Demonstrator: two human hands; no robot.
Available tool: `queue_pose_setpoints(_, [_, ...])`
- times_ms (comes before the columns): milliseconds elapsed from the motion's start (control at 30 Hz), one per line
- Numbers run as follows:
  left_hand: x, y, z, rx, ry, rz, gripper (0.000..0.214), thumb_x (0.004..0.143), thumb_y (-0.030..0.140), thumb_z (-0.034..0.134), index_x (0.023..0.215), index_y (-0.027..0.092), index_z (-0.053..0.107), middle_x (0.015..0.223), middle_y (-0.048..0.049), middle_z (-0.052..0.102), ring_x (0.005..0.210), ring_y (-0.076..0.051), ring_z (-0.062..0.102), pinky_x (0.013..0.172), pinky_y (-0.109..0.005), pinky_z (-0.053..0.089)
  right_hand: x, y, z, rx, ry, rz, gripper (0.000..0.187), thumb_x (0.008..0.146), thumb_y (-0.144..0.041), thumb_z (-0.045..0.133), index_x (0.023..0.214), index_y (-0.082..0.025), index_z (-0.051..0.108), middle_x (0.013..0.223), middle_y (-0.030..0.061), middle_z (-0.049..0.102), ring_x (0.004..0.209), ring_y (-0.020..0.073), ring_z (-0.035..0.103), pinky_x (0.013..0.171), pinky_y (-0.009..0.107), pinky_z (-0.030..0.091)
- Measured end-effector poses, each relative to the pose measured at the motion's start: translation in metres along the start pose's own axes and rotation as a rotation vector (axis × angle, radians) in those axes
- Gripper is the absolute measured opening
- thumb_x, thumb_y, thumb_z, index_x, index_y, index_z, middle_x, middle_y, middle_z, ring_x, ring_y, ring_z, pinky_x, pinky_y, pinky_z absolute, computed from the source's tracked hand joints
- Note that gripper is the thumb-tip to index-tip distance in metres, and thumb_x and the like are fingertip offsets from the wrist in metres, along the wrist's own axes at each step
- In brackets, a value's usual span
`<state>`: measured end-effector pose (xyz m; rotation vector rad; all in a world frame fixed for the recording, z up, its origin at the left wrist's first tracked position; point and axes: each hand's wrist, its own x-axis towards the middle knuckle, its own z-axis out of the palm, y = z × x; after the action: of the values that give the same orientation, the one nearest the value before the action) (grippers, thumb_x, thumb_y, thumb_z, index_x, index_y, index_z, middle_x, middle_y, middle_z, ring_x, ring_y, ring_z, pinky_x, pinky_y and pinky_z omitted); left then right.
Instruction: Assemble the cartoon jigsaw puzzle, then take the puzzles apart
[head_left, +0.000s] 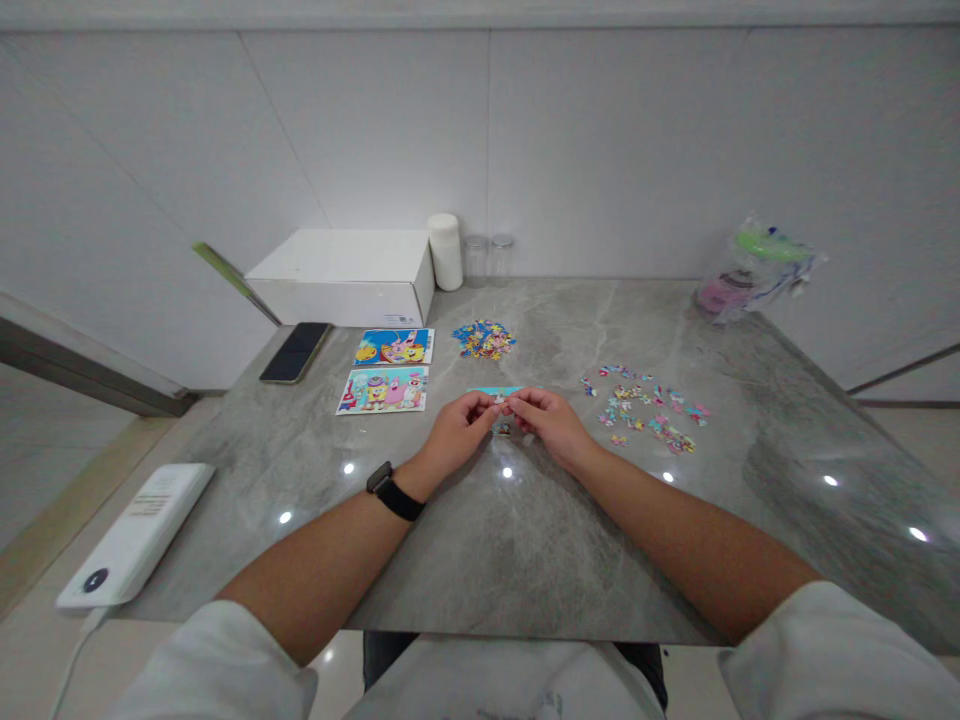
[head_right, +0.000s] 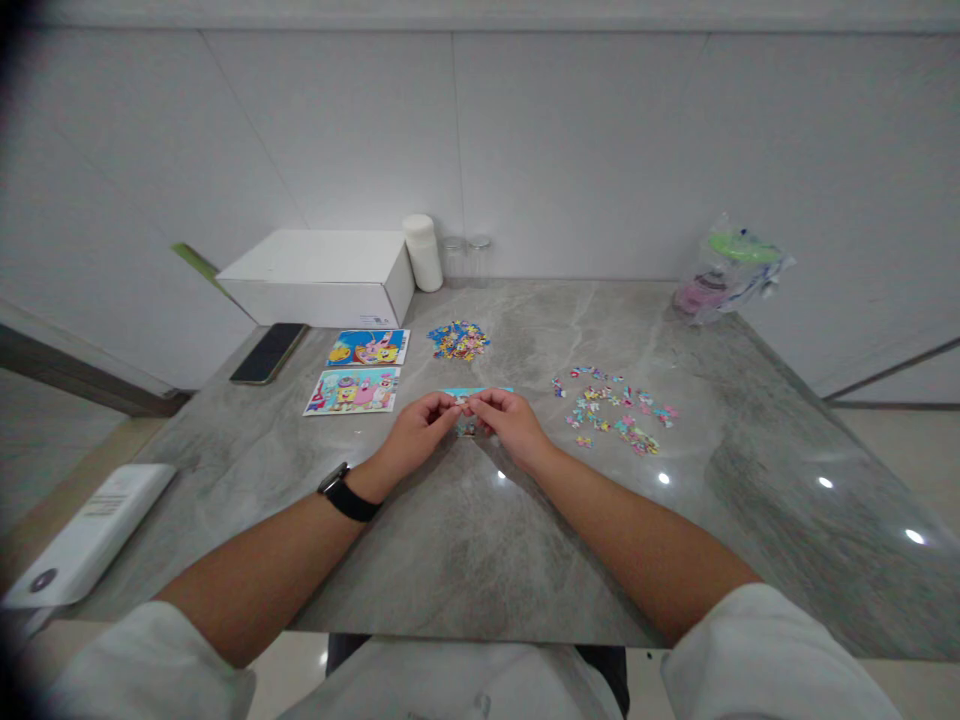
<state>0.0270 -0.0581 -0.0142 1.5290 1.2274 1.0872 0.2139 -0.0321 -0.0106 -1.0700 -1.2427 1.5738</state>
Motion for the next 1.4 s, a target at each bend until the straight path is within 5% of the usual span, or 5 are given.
queue_pose_setpoints(433, [0.002, 0.000, 0.000, -0.071, -0.025, -0.040, 0.034, 0.091, 0.050, 0.068, 0.092, 0.016, 0.069, 0.081, -0.0006, 0.066, 0.073, -0.014, 0.057, 0.069, -0.026, 0.043, -0.002, 0.000, 0.001, -0.098, -0.035, -0.059, 0.041, 0.074, -0.061, 0.082, 0.079, -0.023, 0.068, 0.069, -0.0015, 0.060, 0.060, 0.0127, 0.048, 0.056, 0.028, 0.038])
queue_pose_setpoints(733, [0.001, 0.006, -0.001, -0.081, 0.000, -0.093, 0.034, 0.098, 0.050, 0.055, 0.086, 0.018, 0.062, 0.067, 0.0040, 0.051, 0.063, -0.012, 0.046, 0.061, -0.025, 0.037, 0.001, 0.003, -0.001, -0.075, -0.006, -0.020, 0.037, 0.074, -0.056, 0.081, 0.078, -0.022, 0.066, 0.069, -0.0017, 0.061, 0.059, 0.0128, 0.050, 0.057, 0.028, 0.039])
queue_pose_setpoints(1400, [0.000, 0.008, 0.000, -0.090, -0.029, -0.064, 0.036, 0.090, 0.053, 0.067, 0.083, 0.018, 0.063, 0.071, 0.0035, 0.055, 0.066, -0.012, 0.047, 0.065, -0.026, 0.039, 0.001, 0.001, 0.000, -0.010, 0.027, 0.000, 0.036, 0.077, -0.057, 0.076, 0.084, -0.022, 0.067, 0.076, 0.0002, 0.063, 0.062, 0.0132, 0.052, 0.053, 0.026, 0.040])
